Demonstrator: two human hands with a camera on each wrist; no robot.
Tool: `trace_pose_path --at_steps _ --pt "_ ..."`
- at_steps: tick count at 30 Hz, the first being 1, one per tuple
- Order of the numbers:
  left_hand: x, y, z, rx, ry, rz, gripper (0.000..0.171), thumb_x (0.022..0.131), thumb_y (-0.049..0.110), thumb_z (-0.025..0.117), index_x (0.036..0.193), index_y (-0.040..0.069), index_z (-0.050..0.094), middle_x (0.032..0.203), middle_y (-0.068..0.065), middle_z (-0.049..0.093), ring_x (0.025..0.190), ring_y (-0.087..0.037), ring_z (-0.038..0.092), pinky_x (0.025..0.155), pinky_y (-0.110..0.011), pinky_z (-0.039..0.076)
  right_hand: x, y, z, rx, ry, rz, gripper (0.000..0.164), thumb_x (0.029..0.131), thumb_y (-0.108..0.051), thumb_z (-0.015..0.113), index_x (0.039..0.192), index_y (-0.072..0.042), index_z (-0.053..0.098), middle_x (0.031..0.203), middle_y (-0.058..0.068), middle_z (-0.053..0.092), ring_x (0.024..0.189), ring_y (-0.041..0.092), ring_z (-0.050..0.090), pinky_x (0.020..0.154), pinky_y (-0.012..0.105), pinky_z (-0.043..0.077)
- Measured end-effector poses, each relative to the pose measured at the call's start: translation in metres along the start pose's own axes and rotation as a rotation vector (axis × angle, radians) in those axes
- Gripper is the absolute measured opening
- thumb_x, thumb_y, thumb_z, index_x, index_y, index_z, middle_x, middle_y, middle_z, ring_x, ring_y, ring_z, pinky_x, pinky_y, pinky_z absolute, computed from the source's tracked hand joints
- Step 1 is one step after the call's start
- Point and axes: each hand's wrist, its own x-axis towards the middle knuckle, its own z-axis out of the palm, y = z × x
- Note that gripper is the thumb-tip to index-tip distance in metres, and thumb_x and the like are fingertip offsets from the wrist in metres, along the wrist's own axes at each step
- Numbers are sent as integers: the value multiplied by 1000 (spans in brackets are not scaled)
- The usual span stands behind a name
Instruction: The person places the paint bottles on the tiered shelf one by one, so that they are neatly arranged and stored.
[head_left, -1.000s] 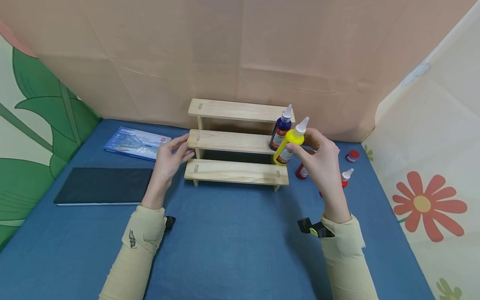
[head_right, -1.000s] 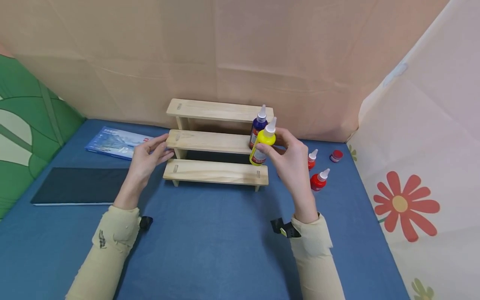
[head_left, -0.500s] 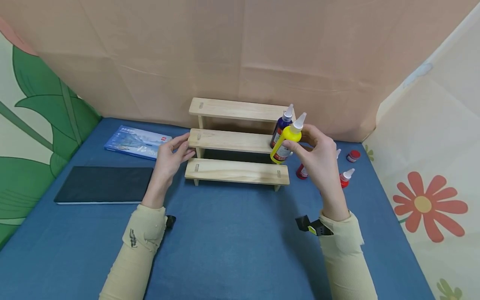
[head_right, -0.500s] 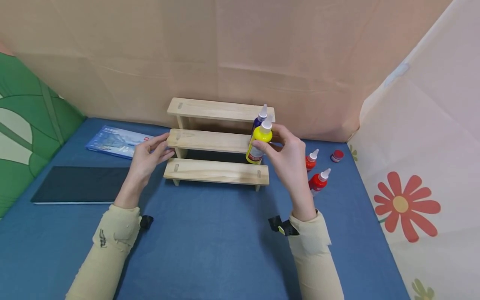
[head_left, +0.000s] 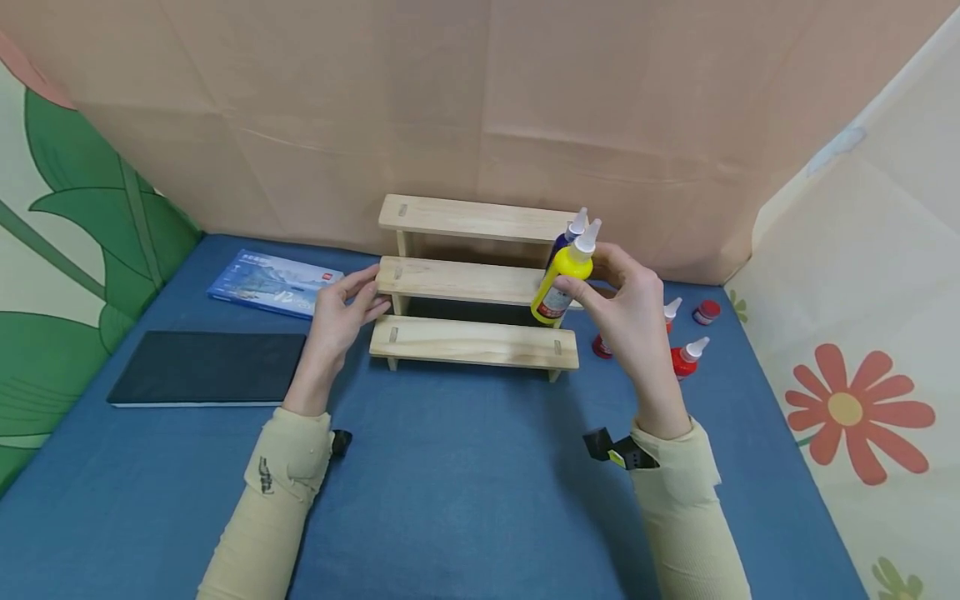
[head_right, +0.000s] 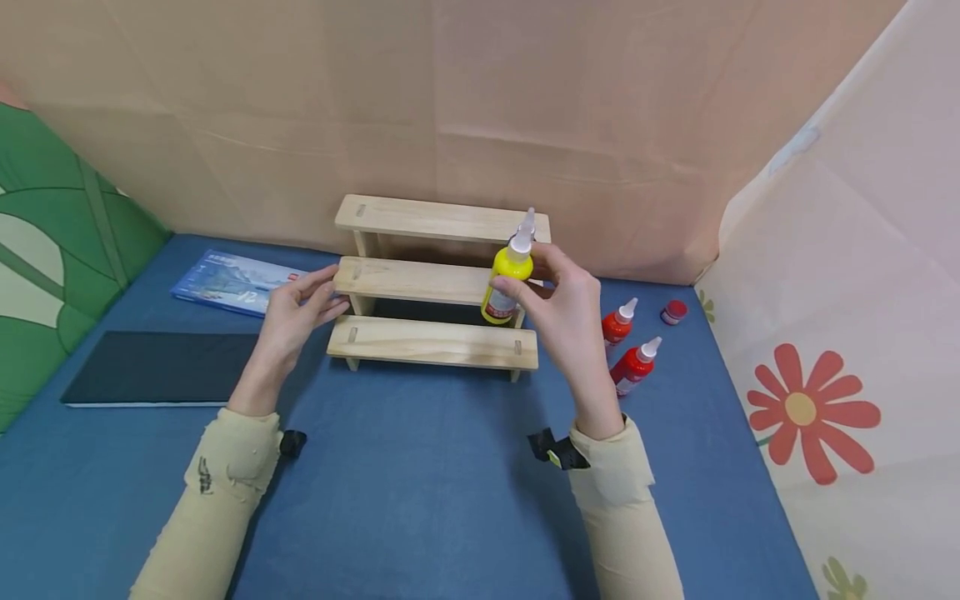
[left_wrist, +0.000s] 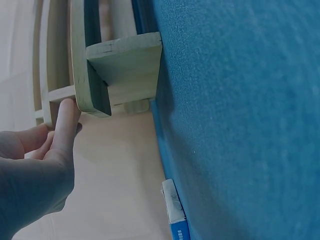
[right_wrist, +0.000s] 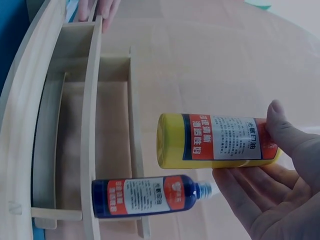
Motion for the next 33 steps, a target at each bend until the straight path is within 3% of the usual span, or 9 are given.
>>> trace_pose_path --at_steps 33 --pt "1 -1 1 -10 2 8 44 115 8 49 158 -4 48 147 -31 54 129 -44 63 102 -29 59 20 -19 21 14 -31 -75 44 95 -11 85 133 4 69 128 17 72 110 32 70 98 50 63"
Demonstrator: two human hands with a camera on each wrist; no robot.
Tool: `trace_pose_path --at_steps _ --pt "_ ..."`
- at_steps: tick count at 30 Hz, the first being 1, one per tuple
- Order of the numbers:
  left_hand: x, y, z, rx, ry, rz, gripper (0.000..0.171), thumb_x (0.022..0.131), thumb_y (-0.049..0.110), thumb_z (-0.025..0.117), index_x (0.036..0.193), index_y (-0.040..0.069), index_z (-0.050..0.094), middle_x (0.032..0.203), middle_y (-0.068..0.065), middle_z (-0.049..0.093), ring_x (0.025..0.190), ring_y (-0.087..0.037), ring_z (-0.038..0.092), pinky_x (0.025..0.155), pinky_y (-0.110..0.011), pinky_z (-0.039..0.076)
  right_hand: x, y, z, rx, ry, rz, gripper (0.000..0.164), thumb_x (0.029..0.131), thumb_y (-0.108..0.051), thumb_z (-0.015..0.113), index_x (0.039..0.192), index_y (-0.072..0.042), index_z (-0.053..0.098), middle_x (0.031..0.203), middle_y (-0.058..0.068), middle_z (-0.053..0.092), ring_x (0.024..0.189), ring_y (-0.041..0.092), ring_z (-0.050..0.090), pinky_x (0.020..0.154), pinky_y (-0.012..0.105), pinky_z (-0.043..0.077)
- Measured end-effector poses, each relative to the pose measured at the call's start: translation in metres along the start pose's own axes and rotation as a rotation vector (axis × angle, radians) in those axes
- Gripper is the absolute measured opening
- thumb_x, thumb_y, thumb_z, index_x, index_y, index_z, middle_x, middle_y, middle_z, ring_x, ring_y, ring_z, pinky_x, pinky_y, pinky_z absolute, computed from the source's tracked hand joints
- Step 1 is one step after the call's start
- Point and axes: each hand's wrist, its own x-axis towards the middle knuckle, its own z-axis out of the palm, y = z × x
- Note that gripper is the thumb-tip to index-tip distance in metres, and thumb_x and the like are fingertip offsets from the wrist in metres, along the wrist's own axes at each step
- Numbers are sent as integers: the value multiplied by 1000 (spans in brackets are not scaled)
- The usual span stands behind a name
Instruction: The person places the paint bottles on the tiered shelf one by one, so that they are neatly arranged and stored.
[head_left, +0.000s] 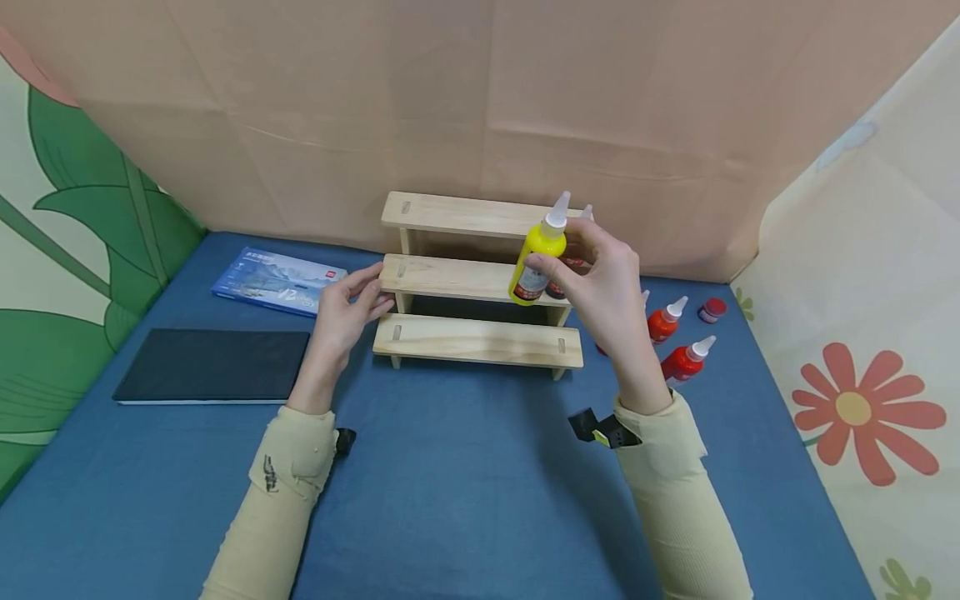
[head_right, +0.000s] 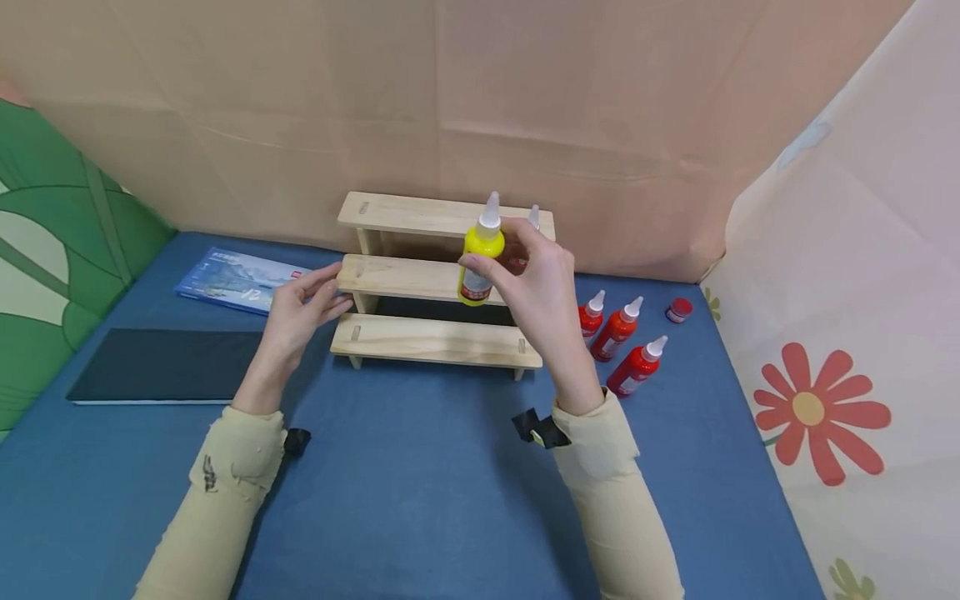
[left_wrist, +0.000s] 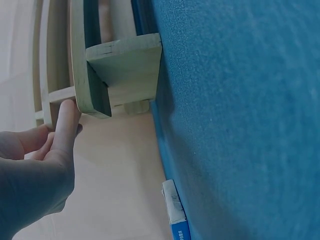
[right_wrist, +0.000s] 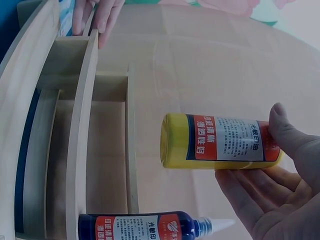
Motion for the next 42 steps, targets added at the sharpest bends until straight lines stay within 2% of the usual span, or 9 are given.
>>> trace_pose_path --at_steps 6,14,20,31,42 --pt "0 0 1 -2 -2 1 44 115 9 49 157 -3 49 145 -30 55 128 -44 63 102 -28 59 3 3 4 1 -6 -10 44 95 -11 85 133 4 69 128 17 71 110 32 71 97 51 64" --pt "0 1 2 0 -6 -5 44 116 9 48 158 -4 49 144 -31 55 128 -43 63 102 -29 59 6 6 10 -26 -27 30 46 95 -15 86 135 2 68 128 15 71 107 29 70 87 39 63" --pt "0 1 1 -6 -10 -8 44 115 9 49 158 -3 48 145 -30 55 129 -44 63 103 -29 58 10 7 14 -7 -20 6 45 94 -13 87 133 3 69 124 16 73 103 29 69 84 36 58" --pt "0 0 -2 12 -11 -2 44 116 9 49 158 -4 48 147 -30 55 128 -44 64 99 -27 60 21 7 24 13 -39 -26 46 94 -14 87 132 3 69 123 15 74 107 27 72 93 42 65" --pt "0 -1 -2 16 -10 7 44 116 8 48 158 -5 47 147 -30 55 128 -45 63 100 -27 59 29 8 36 53 -50 -13 46 94 -14 86 132 4 69 126 16 72 112 30 72 99 41 64"
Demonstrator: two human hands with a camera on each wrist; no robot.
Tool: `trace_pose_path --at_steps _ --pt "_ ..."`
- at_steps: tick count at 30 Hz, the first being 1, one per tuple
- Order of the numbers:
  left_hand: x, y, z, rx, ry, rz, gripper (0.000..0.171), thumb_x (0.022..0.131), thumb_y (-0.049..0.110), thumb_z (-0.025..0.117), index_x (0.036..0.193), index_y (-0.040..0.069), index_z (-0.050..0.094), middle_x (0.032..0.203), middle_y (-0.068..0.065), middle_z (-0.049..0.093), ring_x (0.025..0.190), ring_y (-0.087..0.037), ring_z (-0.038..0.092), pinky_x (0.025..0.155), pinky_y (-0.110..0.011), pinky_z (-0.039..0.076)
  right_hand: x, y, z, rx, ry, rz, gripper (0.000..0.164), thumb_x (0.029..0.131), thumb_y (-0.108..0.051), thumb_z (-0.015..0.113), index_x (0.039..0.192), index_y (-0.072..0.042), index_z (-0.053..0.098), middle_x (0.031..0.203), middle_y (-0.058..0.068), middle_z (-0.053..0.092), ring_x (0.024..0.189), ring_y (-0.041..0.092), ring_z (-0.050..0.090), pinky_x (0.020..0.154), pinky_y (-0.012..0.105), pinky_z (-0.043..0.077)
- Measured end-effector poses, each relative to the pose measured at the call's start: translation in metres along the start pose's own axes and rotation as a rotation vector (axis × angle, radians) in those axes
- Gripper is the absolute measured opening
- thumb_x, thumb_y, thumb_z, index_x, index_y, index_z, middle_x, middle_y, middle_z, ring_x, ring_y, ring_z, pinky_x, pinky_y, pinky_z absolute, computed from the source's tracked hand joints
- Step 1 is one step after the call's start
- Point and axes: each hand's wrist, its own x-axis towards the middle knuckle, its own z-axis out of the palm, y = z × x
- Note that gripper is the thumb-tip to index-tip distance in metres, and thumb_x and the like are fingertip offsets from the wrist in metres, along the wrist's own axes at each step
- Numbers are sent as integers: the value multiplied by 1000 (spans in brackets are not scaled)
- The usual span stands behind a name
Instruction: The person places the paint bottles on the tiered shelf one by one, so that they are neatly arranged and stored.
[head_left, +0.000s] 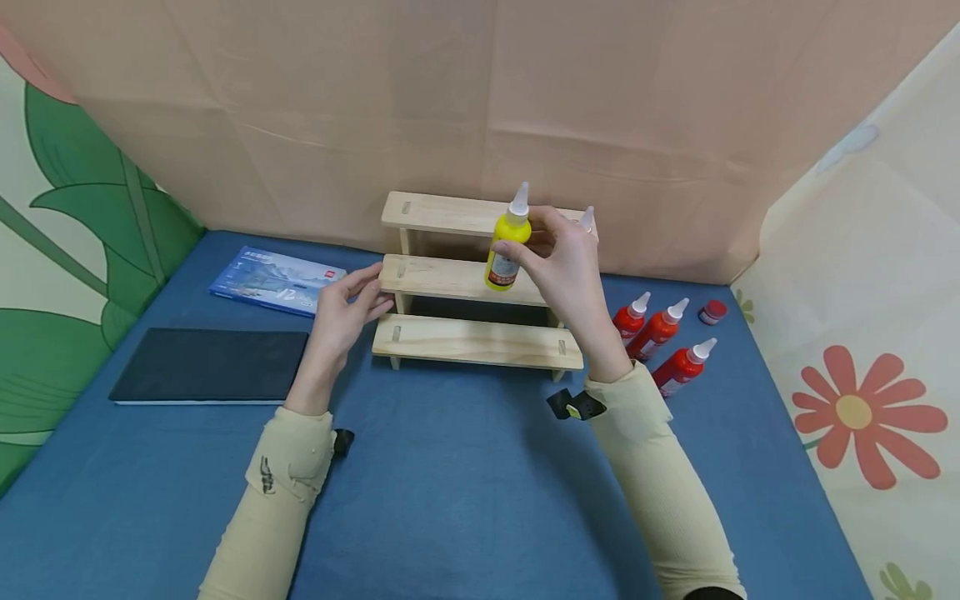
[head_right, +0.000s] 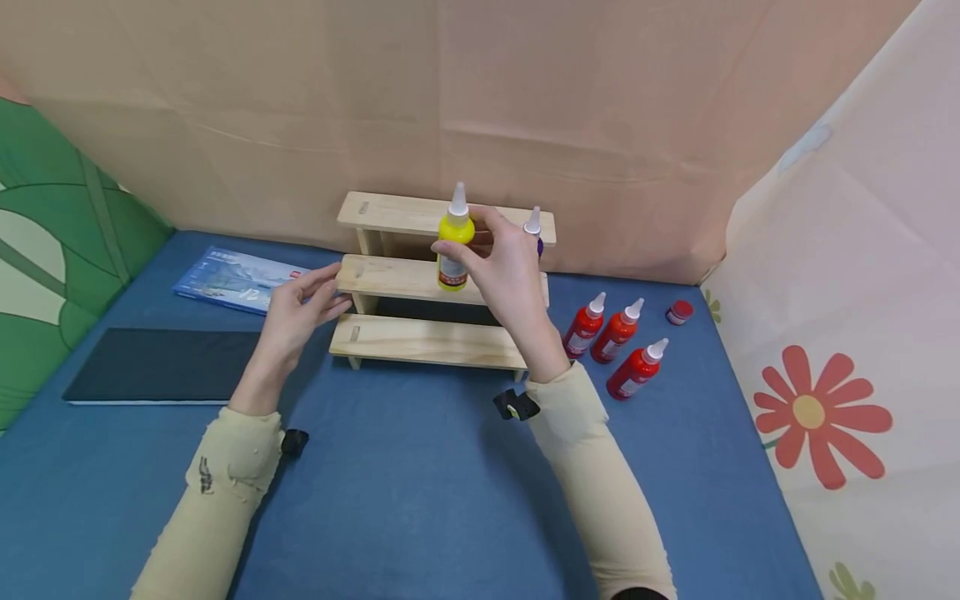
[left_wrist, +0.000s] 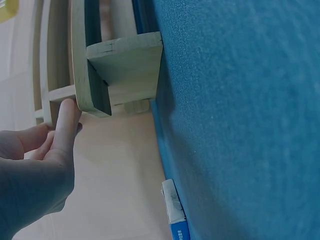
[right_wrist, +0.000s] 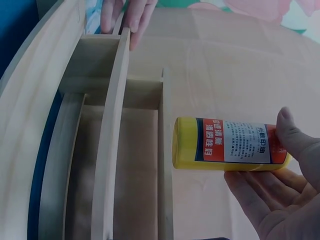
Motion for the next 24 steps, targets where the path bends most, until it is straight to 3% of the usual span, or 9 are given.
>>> trace_pose_path --at_steps 24 --pt "1 0 -1 -11 3 -8 44 115 7 49 157 -5 48 146 -29 56 128 -44 64 99 -27 60 8 9 22 -42 -28 44 49 95 -19 86 134 3 68 126 16 73 111 29 73 98 37 64"
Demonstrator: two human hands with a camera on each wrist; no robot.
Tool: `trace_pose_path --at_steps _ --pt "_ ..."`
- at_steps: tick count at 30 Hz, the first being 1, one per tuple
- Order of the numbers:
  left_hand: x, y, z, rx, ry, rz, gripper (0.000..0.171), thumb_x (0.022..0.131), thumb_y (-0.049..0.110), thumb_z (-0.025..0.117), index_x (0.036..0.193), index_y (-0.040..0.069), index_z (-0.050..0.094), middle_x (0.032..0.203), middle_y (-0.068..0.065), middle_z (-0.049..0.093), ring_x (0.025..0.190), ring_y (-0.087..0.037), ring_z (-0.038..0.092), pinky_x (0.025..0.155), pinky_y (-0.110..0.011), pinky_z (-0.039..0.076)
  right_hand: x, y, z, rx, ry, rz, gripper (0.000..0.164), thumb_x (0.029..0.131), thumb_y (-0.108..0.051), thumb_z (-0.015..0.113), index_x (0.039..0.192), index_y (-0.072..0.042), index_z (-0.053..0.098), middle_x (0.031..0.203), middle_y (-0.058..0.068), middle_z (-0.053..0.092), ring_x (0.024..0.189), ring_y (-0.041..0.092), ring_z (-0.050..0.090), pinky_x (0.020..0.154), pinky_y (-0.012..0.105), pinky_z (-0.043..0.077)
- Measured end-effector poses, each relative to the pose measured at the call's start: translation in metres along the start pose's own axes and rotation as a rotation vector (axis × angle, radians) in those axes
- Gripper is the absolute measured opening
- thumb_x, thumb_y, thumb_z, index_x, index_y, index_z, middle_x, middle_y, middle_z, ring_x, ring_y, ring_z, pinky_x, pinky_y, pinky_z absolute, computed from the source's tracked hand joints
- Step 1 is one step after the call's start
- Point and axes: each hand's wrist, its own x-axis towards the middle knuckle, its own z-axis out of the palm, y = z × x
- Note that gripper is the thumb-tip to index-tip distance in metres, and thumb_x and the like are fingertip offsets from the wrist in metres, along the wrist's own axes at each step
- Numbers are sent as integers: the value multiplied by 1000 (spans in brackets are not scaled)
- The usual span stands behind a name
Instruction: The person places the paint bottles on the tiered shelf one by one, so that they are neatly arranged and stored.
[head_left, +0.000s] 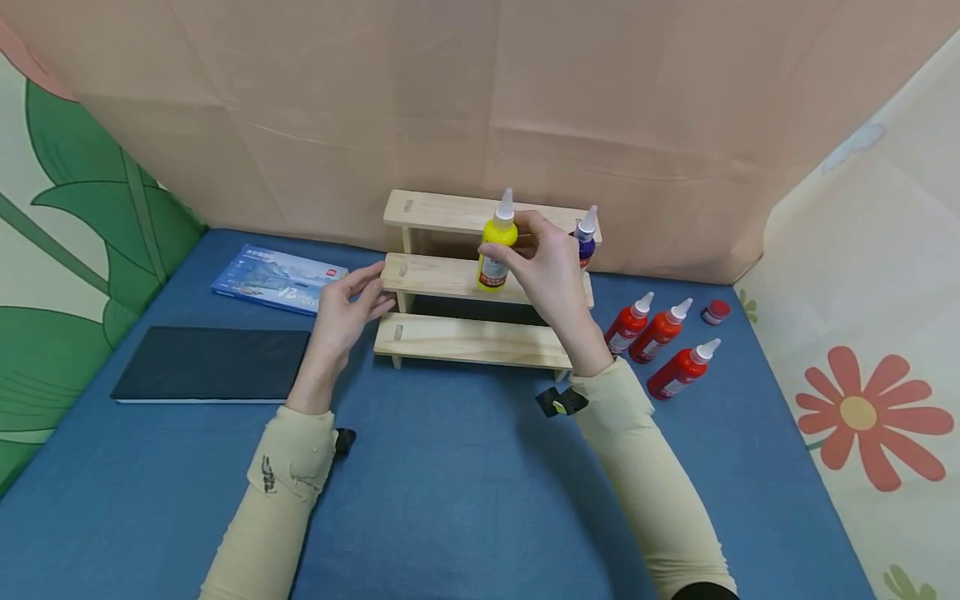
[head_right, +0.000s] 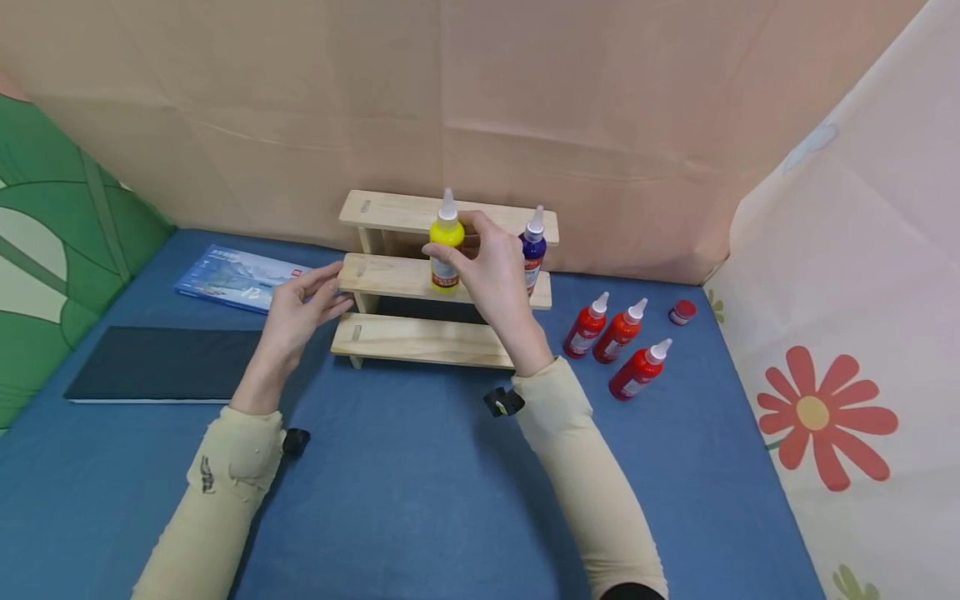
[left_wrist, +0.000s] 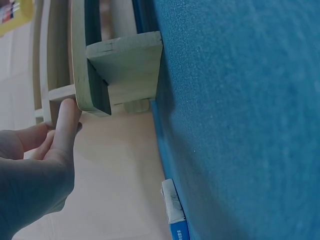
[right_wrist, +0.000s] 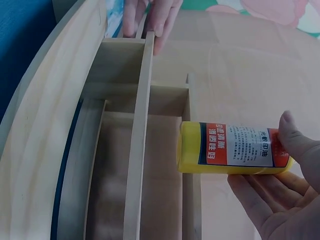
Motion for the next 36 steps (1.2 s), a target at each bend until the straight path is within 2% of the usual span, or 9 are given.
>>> trace_pose_path --at_steps 10,22,36 --pt "-1 -2 0 -11 -4 -1 44 115 7 49 157 -6 48 145 -30 55 125 -37 67 100 -27 60 3 4 5 -9 -8 11 49 94 -20 86 134 3 68 126 16 74 110 29 73 98 37 64" --pt "-1 1 1 -22 -6 -10 44 115 7 49 157 -5 48 145 -30 56 128 -44 63 101 -30 59 4 9 10 -5 -5 16 48 94 -19 86 132 4 69 127 17 73 111 30 73 99 37 64" --pt "0 2 0 -18 -1 -19 44 115 6 50 157 -5 48 144 -30 56 129 -43 63 101 -27 59 6 17 15 -25 -11 26 49 94 -21 86 133 3 69 126 16 74 109 30 73 97 38 64"
